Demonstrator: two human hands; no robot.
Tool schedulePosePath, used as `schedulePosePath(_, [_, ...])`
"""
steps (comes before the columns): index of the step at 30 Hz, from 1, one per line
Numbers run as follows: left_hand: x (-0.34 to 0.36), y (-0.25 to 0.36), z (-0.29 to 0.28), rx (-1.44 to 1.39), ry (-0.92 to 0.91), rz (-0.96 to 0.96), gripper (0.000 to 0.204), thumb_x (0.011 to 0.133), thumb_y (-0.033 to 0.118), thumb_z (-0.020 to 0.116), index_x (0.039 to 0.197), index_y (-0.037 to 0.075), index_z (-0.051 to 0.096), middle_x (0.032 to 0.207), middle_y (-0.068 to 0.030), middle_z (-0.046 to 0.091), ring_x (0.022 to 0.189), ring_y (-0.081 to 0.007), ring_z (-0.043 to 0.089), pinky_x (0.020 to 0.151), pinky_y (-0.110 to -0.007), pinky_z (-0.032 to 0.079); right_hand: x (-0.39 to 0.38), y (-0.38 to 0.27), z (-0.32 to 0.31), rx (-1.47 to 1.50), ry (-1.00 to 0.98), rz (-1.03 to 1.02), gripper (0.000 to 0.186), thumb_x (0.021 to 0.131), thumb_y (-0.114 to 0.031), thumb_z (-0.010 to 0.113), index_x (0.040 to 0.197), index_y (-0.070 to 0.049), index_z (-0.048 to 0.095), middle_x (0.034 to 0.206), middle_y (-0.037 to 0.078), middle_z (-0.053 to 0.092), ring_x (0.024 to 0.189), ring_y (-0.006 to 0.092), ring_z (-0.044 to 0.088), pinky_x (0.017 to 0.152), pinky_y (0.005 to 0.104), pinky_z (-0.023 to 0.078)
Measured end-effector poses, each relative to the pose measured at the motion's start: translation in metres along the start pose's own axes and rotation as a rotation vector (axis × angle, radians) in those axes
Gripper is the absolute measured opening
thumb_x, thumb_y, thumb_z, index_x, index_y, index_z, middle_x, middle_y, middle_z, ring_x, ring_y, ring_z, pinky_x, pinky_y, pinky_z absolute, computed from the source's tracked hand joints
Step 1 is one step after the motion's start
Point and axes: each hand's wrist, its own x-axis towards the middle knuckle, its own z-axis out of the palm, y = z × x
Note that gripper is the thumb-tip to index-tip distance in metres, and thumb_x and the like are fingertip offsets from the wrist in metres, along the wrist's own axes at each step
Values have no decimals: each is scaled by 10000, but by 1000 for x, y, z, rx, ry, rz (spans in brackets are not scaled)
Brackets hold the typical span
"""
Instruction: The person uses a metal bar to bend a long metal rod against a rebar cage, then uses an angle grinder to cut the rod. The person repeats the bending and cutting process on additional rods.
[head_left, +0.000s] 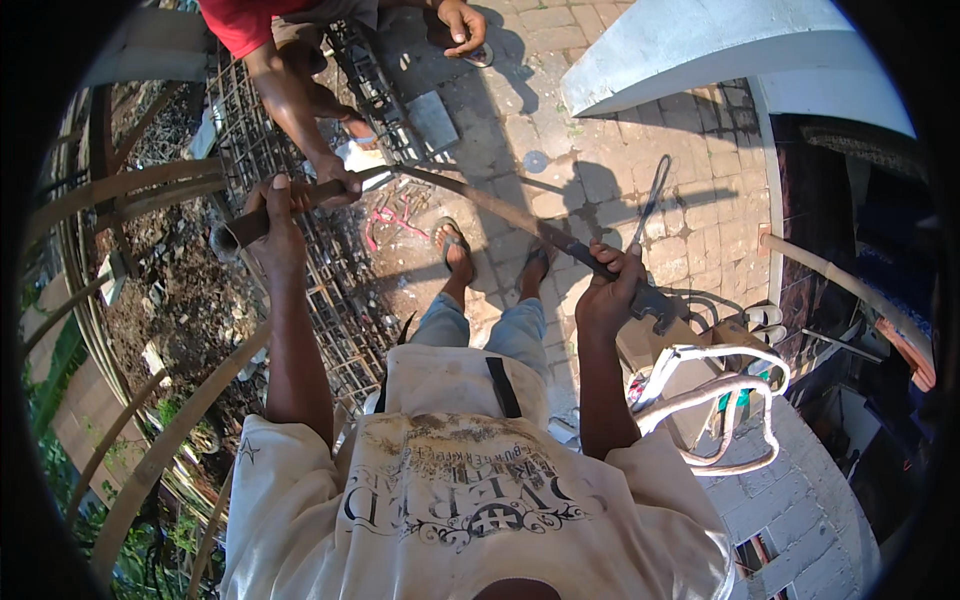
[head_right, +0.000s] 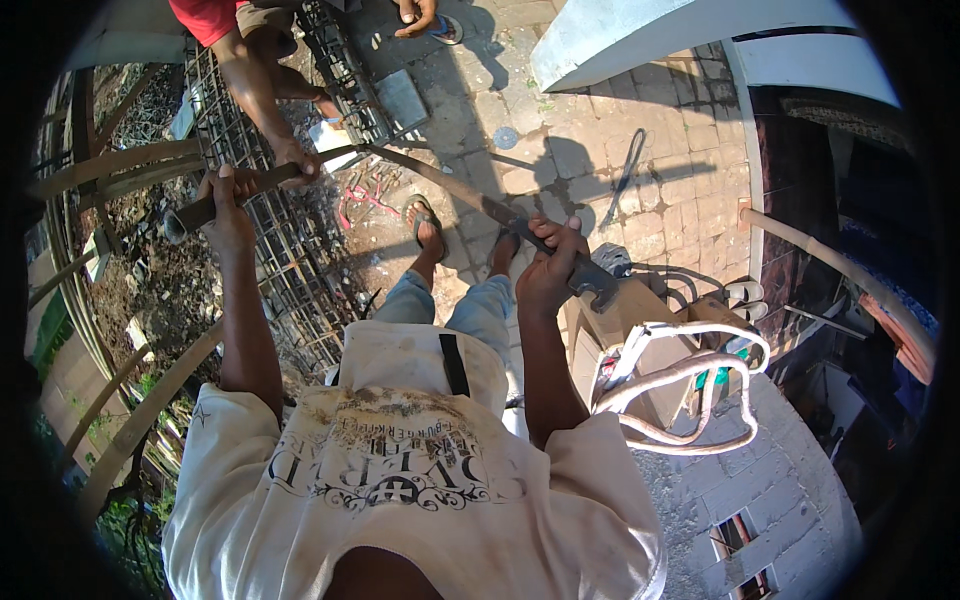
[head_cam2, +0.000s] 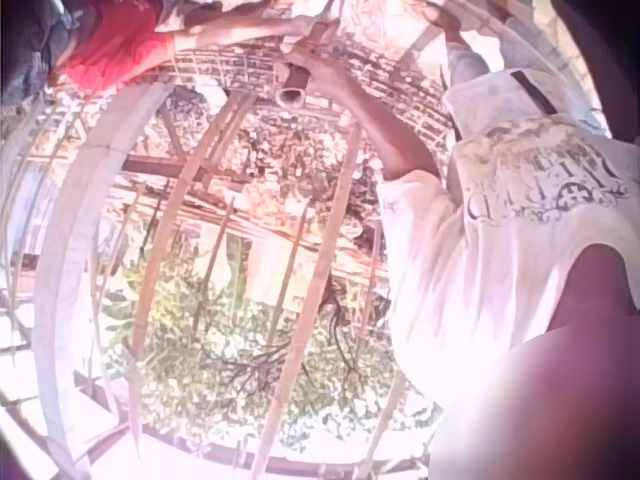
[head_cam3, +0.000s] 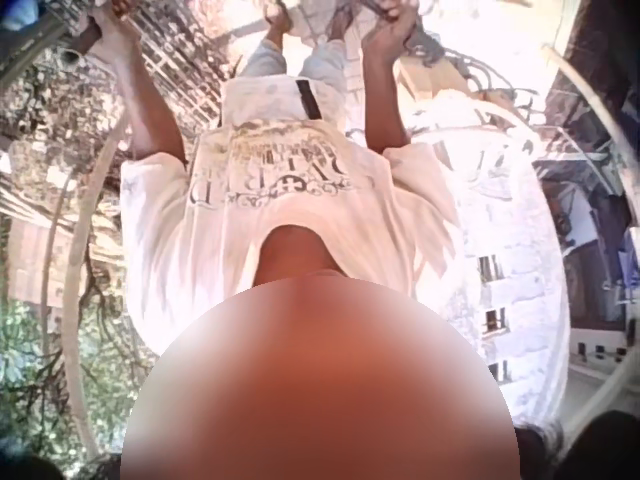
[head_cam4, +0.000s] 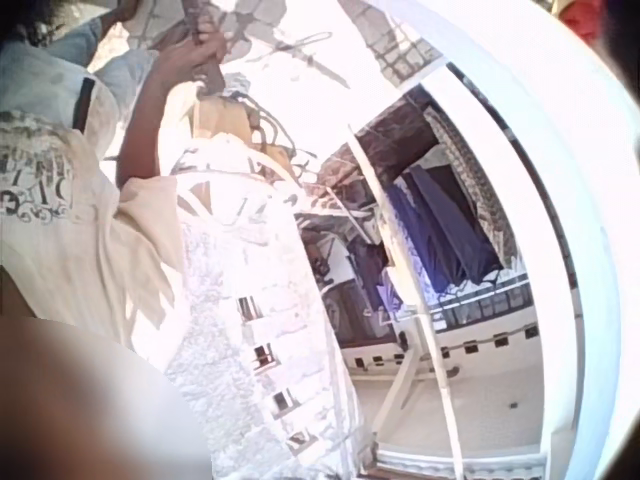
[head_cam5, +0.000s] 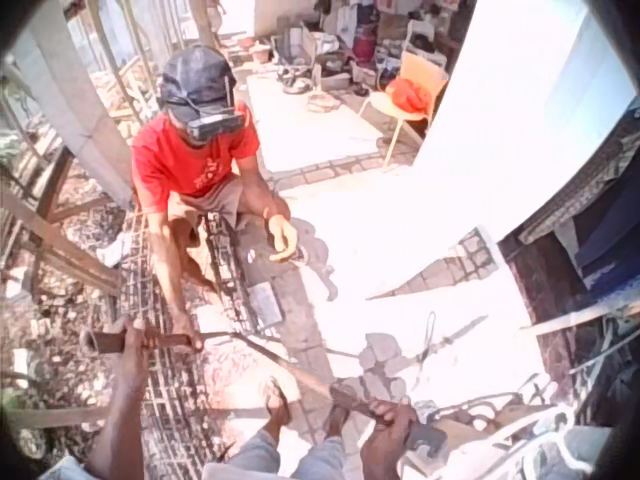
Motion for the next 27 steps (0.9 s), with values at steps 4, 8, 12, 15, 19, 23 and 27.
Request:
schedulePosePath(4, [6,1,-9,59,122,-45,339,933,210,576,669,51,434,634,-63,521,610,-132,487,602,-314,407,-7,1,-41,110,378,176,338,967,-265,508,695,-93,407,680,86,570,782,246,630,914,414,493])
schedulePosePath(8, [10,5,-3,50,51,-31,327,927,187,572,665,55,428,643,-63,522,616,-122,476,602,-301,392,-51,-4,-40,38,393,193,307,955,-271,534,738,-73,444,783,96,607,881,262,636,893,417,505])
schedulePosePath(12, [8,12,15,68,-171,-4,302,919,154,582,672,44,447,687,-67,537,638,-126,479,620,-285,394,-76,-19,7,-421,-405,-134,174,826,-97,690,825,10,553,851,118,633,945,290,640,941,451,466])
schedulePosePath(15, [6,21,29,163,-254,-3,301,929,180,574,686,63,438,696,-60,473,673,-169,474,746,-367,449,-55,-26,47,-406,-1075,-262,235,793,-101,700,638,-3,553,749,119,635,780,283,663,902,526,479])
schedulePosePath(19, [7,32,32,-1,-255,15,348,920,191,596,660,79,392,671,-42,441,644,-142,431,690,-348,420,-69,-18,90,-226,-1101,-350,297,770,-25,716,616,-23,461,653,78,548,637,222,601,732,455,535])
schedulePosePath(23, [6,28,25,-94,-201,33,352,898,179,595,643,97,366,610,-21,395,548,-118,363,567,-295,344,-64,-8,129,-150,-902,-349,323,840,-39,648,604,-22,429,585,69,495,536,192,528,630,413,520])
schedulePosePath(27, [-10,18,20,-21,-223,82,351,871,186,605,638,96,358,598,-34,422,532,-96,338,531,-278,310,-24,3,153,-330,-486,-270,467,962,-210,505,543,-51,372,509,33,411,458,146,414,560,360,455])
